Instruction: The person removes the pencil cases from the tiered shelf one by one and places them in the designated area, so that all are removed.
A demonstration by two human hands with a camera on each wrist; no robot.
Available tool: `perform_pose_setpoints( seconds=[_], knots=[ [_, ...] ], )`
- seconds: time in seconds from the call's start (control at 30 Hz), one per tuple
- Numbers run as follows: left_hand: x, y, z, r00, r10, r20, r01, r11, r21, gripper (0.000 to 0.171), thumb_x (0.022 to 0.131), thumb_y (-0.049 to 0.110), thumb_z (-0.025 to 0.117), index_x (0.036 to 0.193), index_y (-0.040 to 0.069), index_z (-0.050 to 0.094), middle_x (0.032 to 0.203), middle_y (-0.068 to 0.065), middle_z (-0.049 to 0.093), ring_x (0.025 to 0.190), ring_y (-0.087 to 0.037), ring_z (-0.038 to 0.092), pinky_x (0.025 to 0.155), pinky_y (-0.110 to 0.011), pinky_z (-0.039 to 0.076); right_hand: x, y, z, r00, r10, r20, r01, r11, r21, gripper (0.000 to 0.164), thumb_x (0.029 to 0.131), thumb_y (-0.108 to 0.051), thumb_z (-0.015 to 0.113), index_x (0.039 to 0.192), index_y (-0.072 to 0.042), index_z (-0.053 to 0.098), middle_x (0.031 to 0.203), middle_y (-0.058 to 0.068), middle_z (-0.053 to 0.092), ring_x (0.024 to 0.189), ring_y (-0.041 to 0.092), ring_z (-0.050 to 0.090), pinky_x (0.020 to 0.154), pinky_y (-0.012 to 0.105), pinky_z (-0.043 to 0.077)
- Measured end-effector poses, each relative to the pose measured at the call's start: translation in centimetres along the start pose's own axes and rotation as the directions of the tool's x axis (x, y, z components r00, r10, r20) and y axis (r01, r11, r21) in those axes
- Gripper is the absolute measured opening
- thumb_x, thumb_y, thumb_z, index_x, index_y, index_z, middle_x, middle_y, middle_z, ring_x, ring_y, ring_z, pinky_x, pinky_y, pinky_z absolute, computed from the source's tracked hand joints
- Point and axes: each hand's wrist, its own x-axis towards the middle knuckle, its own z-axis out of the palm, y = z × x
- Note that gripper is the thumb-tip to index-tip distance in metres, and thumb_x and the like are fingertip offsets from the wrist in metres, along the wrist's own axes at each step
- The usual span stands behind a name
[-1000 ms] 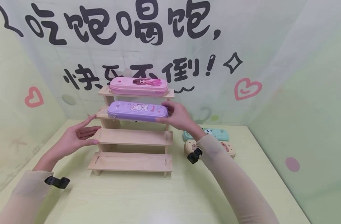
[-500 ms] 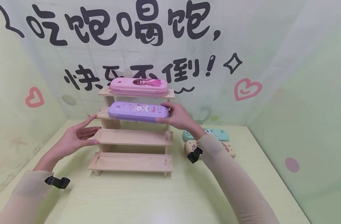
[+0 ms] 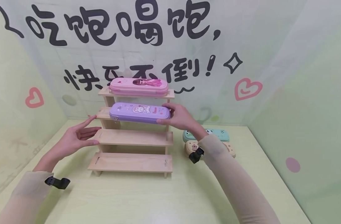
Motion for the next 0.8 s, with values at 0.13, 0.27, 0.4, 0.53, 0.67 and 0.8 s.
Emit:
perform_pose_setpoints(
  seconds=[0.13,0.27,0.4,0.53,0.67,0.8],
  knots=[
    [0.0,0.0,0.0,1.000,-0.005,0.002,0.005,1.000,-0.010,0.102,0.087,0.016,0.090,0.168,0.034,0.030,0.146,-0.026,0.058,0.134,-0.042,0.057,0.098,-0.025,0.055,-0.2,0.1,0.0,1.000,0.002,-0.030,-0.001,0.999,0.035,0.078,0.084,-0.029,0.091,0.150,-0.004,0.057,0.122,0.011,0.066,0.108,0.028,0.056,0.087,0.038,0.051],
    [0.0,0.0,0.1,1.000,-0.012,0.006,0.012,1.000,-0.021,0.102,0.087,0.016,0.090,0.168,0.035,0.030,0.147,-0.025,0.058,0.134,-0.042,0.057,0.098,-0.027,0.055,-0.6,0.5,0.0,0.998,0.002,-0.058,0.001,0.998,0.055,0.077,0.083,-0.030,0.091,0.149,-0.006,0.059,0.128,0.010,0.067,0.109,0.028,0.057,0.088,0.039,0.052],
    [0.0,0.0,0.1,1.000,-0.007,0.004,0.007,1.000,-0.018,0.102,0.087,0.016,0.090,0.168,0.034,0.030,0.146,-0.025,0.059,0.134,-0.041,0.057,0.098,-0.029,0.055,-1.2,0.9,0.0,0.996,-0.006,-0.088,0.011,0.998,0.056,0.075,0.084,-0.029,0.090,0.148,-0.006,0.060,0.134,0.010,0.067,0.110,0.029,0.058,0.093,0.043,0.052],
    [0.1,0.0,0.1,1.000,-0.004,0.003,0.004,1.000,-0.015,0.102,0.086,0.016,0.090,0.167,0.035,0.030,0.146,-0.025,0.059,0.134,-0.041,0.057,0.099,-0.033,0.055,-1.9,0.9,-0.3,0.993,-0.014,-0.115,0.021,0.998,0.056,0.074,0.083,-0.026,0.091,0.147,-0.005,0.060,0.133,0.011,0.067,0.110,0.029,0.060,0.094,0.043,0.052],
    [0.0,0.0,0.1,1.000,0.001,0.000,-0.001,1.000,-0.013,0.102,0.087,0.015,0.090,0.168,0.034,0.030,0.145,-0.026,0.059,0.133,-0.042,0.057,0.097,-0.026,0.056,-2.5,1.1,-0.6,0.992,-0.022,-0.124,0.029,0.998,0.053,0.075,0.083,-0.025,0.091,0.148,-0.004,0.059,0.133,0.011,0.068,0.112,0.030,0.061,0.093,0.041,0.051],
    [-0.1,0.0,0.1,1.000,0.001,-0.001,-0.001,1.000,-0.014,0.102,0.087,0.015,0.089,0.168,0.034,0.029,0.145,-0.026,0.059,0.133,-0.042,0.057,0.094,-0.018,0.055,-3.1,1.4,-1.0,0.992,-0.019,-0.128,0.027,0.998,0.057,0.075,0.083,-0.024,0.091,0.148,-0.004,0.059,0.134,0.011,0.067,0.114,0.030,0.061,0.095,0.042,0.051]
  ],
)
